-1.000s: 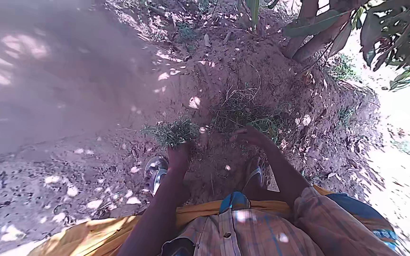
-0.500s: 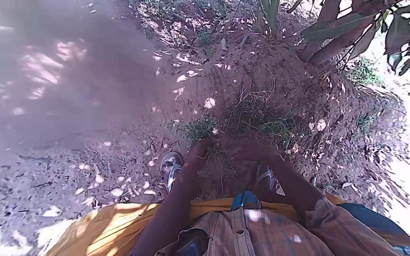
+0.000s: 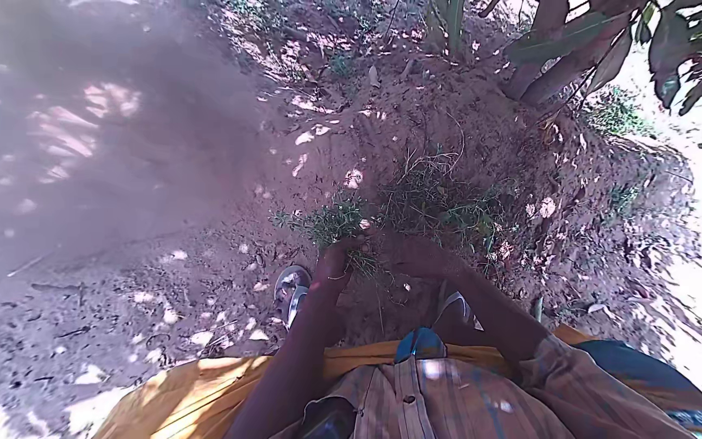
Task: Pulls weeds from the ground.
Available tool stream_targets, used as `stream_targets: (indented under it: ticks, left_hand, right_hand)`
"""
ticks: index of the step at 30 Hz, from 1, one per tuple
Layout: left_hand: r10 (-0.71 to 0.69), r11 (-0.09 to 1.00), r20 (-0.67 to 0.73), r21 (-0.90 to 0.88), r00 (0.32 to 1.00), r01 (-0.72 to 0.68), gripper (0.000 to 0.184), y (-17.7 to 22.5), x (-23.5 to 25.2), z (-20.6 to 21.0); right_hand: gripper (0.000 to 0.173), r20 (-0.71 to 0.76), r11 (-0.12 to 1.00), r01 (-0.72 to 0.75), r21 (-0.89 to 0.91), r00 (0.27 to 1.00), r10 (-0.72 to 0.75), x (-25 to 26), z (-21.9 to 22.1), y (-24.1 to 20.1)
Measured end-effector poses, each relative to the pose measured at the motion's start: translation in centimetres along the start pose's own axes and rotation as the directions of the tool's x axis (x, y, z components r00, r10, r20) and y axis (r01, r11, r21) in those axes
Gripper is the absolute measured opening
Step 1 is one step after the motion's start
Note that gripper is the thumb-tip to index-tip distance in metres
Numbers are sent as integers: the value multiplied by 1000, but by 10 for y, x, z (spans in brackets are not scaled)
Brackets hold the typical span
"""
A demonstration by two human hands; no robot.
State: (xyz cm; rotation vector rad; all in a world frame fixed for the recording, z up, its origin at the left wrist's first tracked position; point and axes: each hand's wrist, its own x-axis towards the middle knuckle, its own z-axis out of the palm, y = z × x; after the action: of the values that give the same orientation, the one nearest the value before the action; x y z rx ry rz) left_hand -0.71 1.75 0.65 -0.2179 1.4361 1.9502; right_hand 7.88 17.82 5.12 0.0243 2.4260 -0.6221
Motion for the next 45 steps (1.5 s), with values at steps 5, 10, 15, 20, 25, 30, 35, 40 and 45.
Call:
stream_targets:
  ticks: [5, 10, 15, 20, 25, 30, 35, 40, 45]
  left_hand:
    - [33, 987, -69, -156, 997, -44, 21, -4, 3, -3]
    - [34, 985, -22, -167, 999, -37, 25, -2, 1, -2]
    - [65, 997, 75, -44, 995, -62, 26, -5, -2, -1]
    - [60, 998, 126, -35, 990, -56, 28, -7, -2, -2]
    - [67, 986, 103, -158, 992, -50, 31, -8, 1, -6]
    - [66, 981, 118, -187, 991, -43, 32, -7, 0, -2]
    - [18, 984, 34, -179, 999, -11, 27, -3, -4, 5]
    - [35, 989, 75, -143, 997, -24, 38, -11, 0, -4]
    - [71, 995, 60, -69, 996, -67, 29, -16, 2, -10]
  right_hand:
    - [39, 18, 891, -453, -29, 891, 454, -2, 0, 48]
    - [32, -221, 901, -412, 137, 874, 433, -21, -27, 54]
    - [31, -384, 843, 146, 518, 920, 77, -4, -14, 5]
    - [14, -522, 783, 212, 585, 837, 164, 7, 9, 5]
    - [22, -476, 882, -341, 326, 746, 465, -10, -13, 61]
    - [35, -474, 908, -198, 368, 801, 367, -11, -14, 56]
    - [19, -727, 896, 385, 221, 677, -111, 1, 8, -17]
    - [22, -770, 871, 459, -176, 487, -412, 23, 52, -39]
    - [21, -787, 913, 375, -158, 511, -346, 28, 63, -50]
